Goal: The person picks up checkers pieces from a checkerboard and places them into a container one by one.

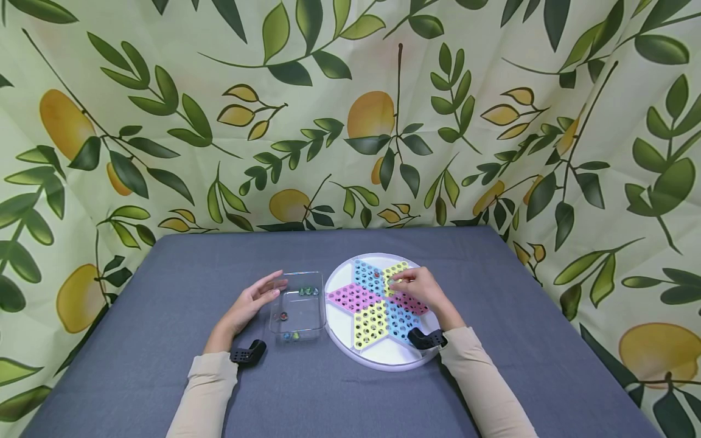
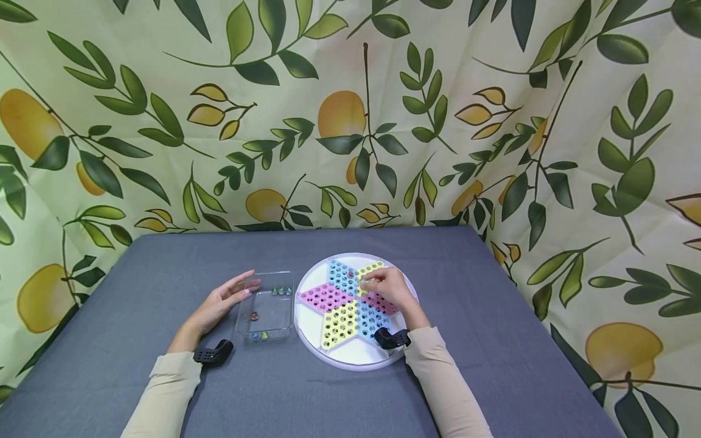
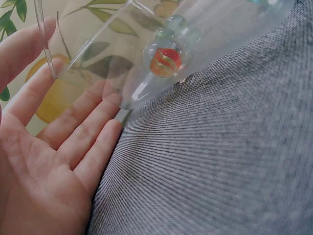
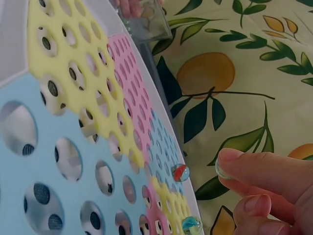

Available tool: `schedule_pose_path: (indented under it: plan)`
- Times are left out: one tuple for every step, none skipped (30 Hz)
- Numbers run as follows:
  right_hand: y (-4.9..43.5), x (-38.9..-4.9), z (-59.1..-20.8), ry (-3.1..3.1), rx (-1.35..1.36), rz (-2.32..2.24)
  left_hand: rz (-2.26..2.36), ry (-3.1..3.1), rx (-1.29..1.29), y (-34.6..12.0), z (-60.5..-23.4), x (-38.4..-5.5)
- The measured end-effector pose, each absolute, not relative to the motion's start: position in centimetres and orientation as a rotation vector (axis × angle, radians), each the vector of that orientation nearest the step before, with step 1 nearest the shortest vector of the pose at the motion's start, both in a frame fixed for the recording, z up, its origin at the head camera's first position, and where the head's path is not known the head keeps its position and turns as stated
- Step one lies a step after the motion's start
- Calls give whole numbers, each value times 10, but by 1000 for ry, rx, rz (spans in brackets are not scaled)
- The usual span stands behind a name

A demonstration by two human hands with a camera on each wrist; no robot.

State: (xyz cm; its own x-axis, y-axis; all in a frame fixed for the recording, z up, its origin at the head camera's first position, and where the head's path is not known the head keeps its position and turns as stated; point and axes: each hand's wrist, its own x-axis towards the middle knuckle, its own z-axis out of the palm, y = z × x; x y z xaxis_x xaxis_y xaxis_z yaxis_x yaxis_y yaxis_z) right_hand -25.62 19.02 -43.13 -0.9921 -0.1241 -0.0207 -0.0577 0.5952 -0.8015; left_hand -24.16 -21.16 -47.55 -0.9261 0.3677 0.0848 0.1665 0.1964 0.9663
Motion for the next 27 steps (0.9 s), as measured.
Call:
schedule_pose_path:
  plan:
    - [189, -256, -431, 2741, -154, -1370, 1821, 2295, 522, -212, -475, -242]
    - [188, -255, -430, 2743, -166, -1370, 1820, 2296, 522, -212, -476, -242]
    - [187, -255, -429, 2744, -176, -1371, 1819, 2296, 521, -212, -475, -242]
    - [186, -255, -428, 2742, -181, -1377, 1818, 2296, 519, -212, -476, -242]
    - [184, -255, -428, 2742, -186, -1382, 1815, 2296, 516, -212, -476, -242]
    - [183, -254, -427, 2740, -195, -1389, 1813, 2297, 512, -212, -475, -242]
    - [182, -254, -426, 2736, -202, -1396, 1810, 2297, 508, -212, -475, -242]
    - [181, -254, -425, 2732, -206, -1404, 1809, 2297, 507, -212, -475, -242]
    - [180, -254, -425, 2729, -210, -1415, 1809, 2295, 509, -212, -475, -242]
    - [179, -254, -425, 2729, -211, -1419, 1809, 2295, 510, -212, -475, -242]
    - [177, -253, -424, 2730, -223, -1422, 1809, 2296, 511, -212, -475, -242]
    - [176, -253, -424, 2726, -226, -1430, 1810, 2296, 515, -212, -475, -242]
    - [175, -253, -424, 2726, -229, -1435, 1810, 2296, 518, -212, -476, -242]
    - [175, -253, -424, 2724, -234, -1445, 1809, 2297, 522, -212, -476, -242]
    - [174, -253, -423, 2720, -240, -1453, 1810, 2296, 524, -212, -476, -242]
    - [173, -253, -422, 2718, -250, -1456, 1809, 2297, 525, -212, -476, -242]
    - [172, -253, -422, 2715, -263, -1461, 1809, 2298, 526, -213, -476, -243]
    - [171, -252, -421, 2710, -266, -1464, 1809, 2298, 526, -213, -477, -243]
    - [170, -252, -421, 2709, -275, -1466, 1807, 2299, 525, -213, -477, -243]
    - [169, -252, -420, 2705, -282, -1467, 1806, 2300, 525, -213, -477, -243]
    - [168, -251, -419, 2701, -287, -1467, 1805, 2302, 525, -213, -477, -243]
    - [168, -251, -419, 2697, -292, -1468, 1804, 2303, 524, -213, -477, -243]
    - [167, -251, -419, 2691, -289, -1471, 1804, 2303, 525, -213, -477, -243]
    - [166, -251, -419, 2684, -286, -1474, 1806, 2303, 525, -213, -477, -243]
    - [166, -251, -419, 2676, -276, -1481, 1806, 2303, 524, -213, -477, -243]
    - [165, -251, -419, 2665, -268, -1488, 1809, 2301, 523, -213, -477, -243]
    - [164, -252, -419, 2654, -262, -1494, 1810, 2301, 522, -213, -477, -243]
